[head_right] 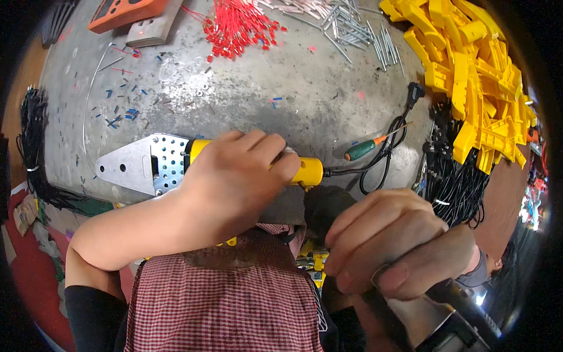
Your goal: The person assembles a yellow electronic housing by screwing its parts together with an electric screwdriver and soldering wires with a soldering iron.
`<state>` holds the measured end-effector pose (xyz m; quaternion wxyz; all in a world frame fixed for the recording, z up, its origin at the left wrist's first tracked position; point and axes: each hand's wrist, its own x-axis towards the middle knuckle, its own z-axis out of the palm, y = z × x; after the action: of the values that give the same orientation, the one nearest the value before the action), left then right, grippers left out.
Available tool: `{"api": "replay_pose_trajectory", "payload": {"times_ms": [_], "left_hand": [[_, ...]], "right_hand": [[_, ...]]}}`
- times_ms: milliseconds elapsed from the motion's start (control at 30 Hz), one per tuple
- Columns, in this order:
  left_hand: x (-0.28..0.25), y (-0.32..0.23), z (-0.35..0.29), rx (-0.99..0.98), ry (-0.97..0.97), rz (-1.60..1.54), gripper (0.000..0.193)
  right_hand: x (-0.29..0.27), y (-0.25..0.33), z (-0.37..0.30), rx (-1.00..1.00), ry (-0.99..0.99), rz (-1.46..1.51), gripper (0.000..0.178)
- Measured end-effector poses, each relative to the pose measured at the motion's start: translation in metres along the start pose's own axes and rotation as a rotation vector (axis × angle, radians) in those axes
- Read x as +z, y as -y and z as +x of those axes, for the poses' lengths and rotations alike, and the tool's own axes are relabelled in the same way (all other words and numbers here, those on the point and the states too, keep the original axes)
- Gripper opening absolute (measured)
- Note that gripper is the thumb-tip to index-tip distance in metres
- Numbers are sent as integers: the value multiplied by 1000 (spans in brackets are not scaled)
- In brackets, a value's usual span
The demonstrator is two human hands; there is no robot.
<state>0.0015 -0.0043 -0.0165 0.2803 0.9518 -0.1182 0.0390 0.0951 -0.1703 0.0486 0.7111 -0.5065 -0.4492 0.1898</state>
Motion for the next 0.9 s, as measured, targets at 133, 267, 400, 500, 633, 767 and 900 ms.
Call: {"api": "replay_pose_trajectory", "payload": {"times_ms": [133, 267, 400, 500, 633, 767, 900], "left_hand": [[1, -1, -3, 14, -32, 61, 27], [-20, -11, -32, 142, -105, 187, 41], [-20, -3, -89, 81, 24, 249, 44], [-8, -2, -86, 97, 9, 290, 40], [-5, 8, -86, 191, -18, 297, 32], [0, 11, -87, 235, -56, 208, 29], [3, 12, -89, 244, -114, 158, 27]], "right_hand": [[9, -8, 3, -58, -75, -25, 47], [27, -12, -1, -17, -341, -116, 69], [38, 7, 31, -215, -131, 53, 61], [69, -14, 63, -190, -127, 93, 59], [80, -37, 77, 47, 58, -15, 59], [78, -50, 82, 19, 102, 84, 59], [82, -50, 78, 41, 3, 27, 55]]}}
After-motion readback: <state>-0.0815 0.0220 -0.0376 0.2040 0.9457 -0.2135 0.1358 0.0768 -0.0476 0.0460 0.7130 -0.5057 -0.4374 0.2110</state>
